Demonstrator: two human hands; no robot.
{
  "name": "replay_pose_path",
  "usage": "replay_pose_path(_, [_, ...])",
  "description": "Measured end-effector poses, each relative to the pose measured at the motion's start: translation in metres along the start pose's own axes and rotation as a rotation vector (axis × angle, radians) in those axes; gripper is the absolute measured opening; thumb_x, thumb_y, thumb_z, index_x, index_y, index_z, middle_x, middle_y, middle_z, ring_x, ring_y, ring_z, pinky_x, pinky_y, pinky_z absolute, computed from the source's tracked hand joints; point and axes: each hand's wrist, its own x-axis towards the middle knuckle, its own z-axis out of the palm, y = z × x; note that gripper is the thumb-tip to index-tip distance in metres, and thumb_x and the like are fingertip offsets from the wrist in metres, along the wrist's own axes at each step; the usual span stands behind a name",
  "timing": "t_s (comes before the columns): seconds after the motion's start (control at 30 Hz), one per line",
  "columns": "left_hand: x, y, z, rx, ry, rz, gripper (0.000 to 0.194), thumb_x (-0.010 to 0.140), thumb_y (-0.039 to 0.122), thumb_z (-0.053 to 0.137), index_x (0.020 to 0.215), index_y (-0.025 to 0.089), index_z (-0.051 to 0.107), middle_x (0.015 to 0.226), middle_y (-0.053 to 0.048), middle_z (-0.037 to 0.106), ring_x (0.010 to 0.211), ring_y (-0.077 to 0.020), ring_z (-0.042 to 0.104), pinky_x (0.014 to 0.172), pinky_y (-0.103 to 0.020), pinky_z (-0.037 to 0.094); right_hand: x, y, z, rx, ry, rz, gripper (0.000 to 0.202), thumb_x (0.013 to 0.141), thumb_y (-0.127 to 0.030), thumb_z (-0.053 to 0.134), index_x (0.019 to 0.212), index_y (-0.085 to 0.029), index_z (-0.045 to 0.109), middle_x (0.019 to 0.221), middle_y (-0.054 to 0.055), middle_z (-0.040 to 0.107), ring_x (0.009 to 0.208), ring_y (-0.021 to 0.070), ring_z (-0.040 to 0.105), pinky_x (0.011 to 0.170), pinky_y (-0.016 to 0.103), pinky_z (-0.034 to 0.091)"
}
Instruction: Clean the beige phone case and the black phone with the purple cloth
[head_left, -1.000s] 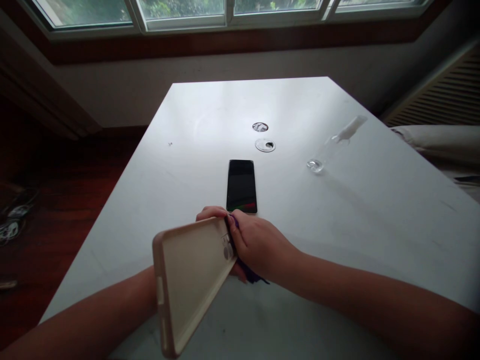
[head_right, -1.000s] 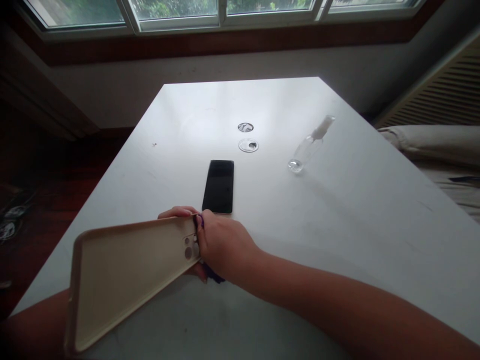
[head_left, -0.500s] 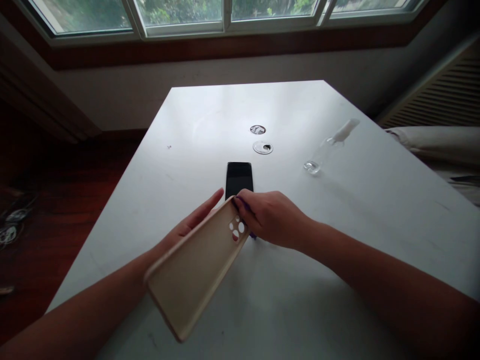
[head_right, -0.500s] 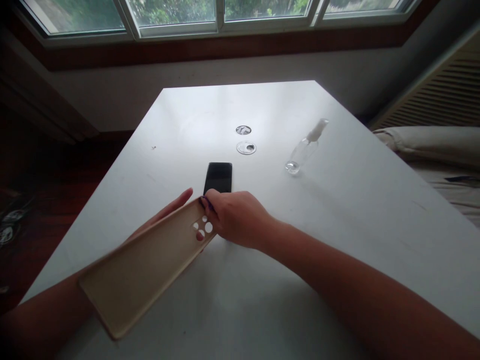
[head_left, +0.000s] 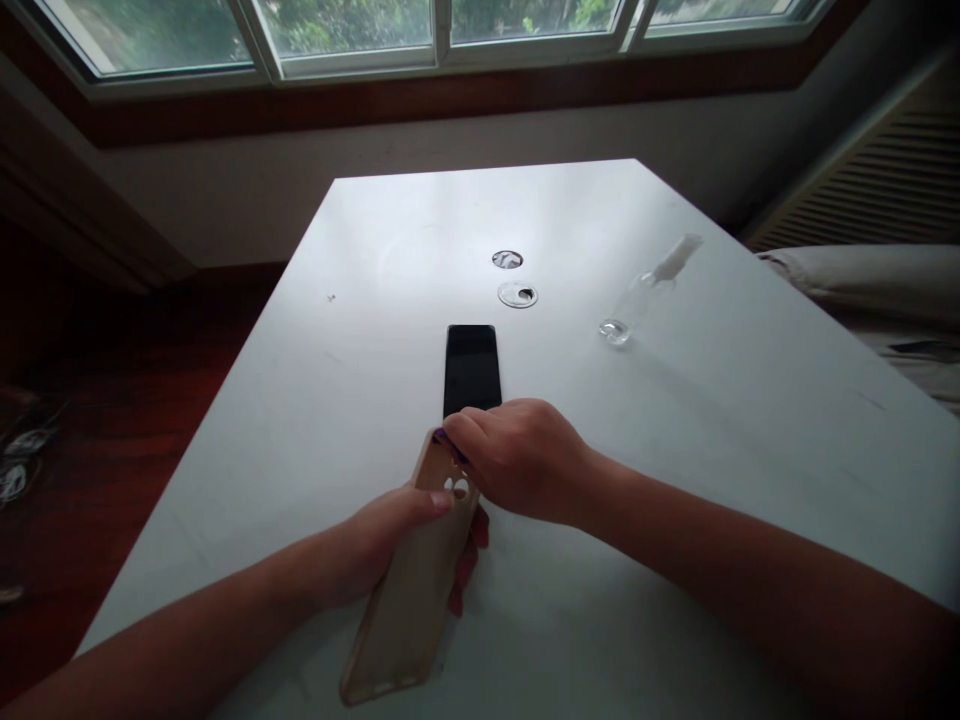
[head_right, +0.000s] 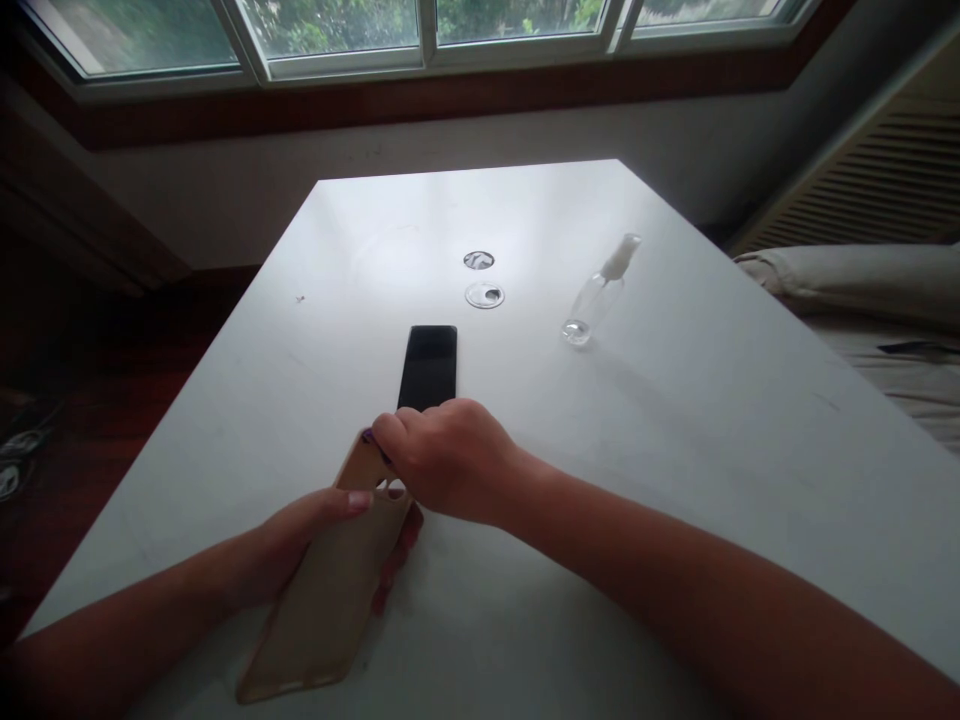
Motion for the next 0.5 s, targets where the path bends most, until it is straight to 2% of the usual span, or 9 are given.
replay_pose_path(0.13, [-0.0001,-0.0022,0.0032,-0.007,0.052,0.022,0.053,0.078,0.056,0.061,0.099,0.008,0.064,0.079,-0.011,0.061,0.066,-0.0204,0.061,0.067,-0.034,0.051,0.0035,-0.0028,-0.0010,0.008,-0.002,0.029,0.007,0.091,-0.022,0.052,0.087,-0.017,0.055,0.069,-0.002,0.058,0.050,0.0145,0.045,0.050,0.029,0.015])
replay_pose_path(0.3, [0.0017,-0.0077,-0.0012,-0.034,0.027,0.068,0.052,0.076,0.056,0.061,0.096,0.008,0.063,0.074,-0.012,0.062,0.061,-0.0220,0.062,0.061,-0.034,0.051,0.0068,-0.0056,-0.0044,0.040,-0.053,0.086,0.015,0.096,-0.027,0.049,0.086,-0.018,0.056,0.069,-0.002,0.061,0.051,0.0138,0.046,0.051,0.029,0.013])
replay_pose_path(0.5, [-0.0005,-0.0063,-0.0057,-0.096,0.120,0.084,0.053,0.072,0.053,0.064,0.098,0.006,0.065,0.079,-0.014,0.064,0.068,-0.0238,0.065,0.070,-0.038,0.054,0.0091,-0.0064,-0.0063,0.041,-0.153,0.210,0.028,0.101,-0.034,0.043,0.084,-0.018,0.058,0.070,-0.001,0.065,0.054,0.0140,0.050,0.053,0.030,0.012])
